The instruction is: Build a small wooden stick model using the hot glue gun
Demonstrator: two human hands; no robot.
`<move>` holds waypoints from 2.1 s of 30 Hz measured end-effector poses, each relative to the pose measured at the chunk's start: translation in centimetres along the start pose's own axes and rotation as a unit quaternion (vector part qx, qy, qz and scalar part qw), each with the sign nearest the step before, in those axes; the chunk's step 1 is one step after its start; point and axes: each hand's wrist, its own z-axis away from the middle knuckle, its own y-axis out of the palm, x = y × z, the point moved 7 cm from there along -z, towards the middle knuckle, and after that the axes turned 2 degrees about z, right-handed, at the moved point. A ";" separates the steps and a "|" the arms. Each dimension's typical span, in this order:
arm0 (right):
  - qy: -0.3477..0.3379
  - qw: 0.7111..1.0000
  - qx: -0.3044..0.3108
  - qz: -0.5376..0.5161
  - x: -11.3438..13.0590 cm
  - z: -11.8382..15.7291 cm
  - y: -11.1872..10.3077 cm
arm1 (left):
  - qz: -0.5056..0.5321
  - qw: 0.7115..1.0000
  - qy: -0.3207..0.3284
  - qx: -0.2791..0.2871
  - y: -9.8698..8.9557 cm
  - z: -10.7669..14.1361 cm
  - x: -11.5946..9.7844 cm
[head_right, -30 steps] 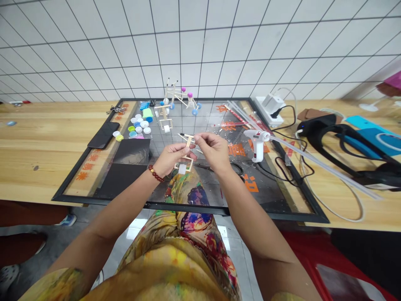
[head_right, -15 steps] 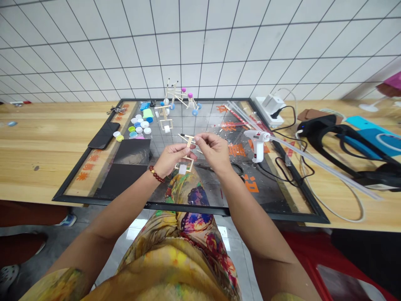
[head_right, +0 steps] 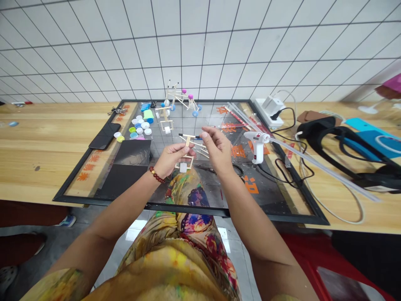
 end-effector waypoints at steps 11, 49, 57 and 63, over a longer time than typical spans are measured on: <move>0.044 0.998 0.027 -0.017 -1.4 0.1 0.6 | 0.013 0.999 0.015 -0.025 -0.3 -0.2 -0.1; 0.116 0.990 0.077 -0.032 -2.8 0.5 1.9 | 0.258 0.953 -0.124 0.101 1.0 1.3 -0.6; 0.124 0.989 0.074 -0.017 -2.8 0.6 1.7 | 0.299 0.939 -0.117 0.121 0.7 2.2 -1.1; 0.118 0.992 0.048 0.011 -2.9 0.0 0.9 | 0.271 0.956 -0.067 0.091 0.2 1.6 -2.0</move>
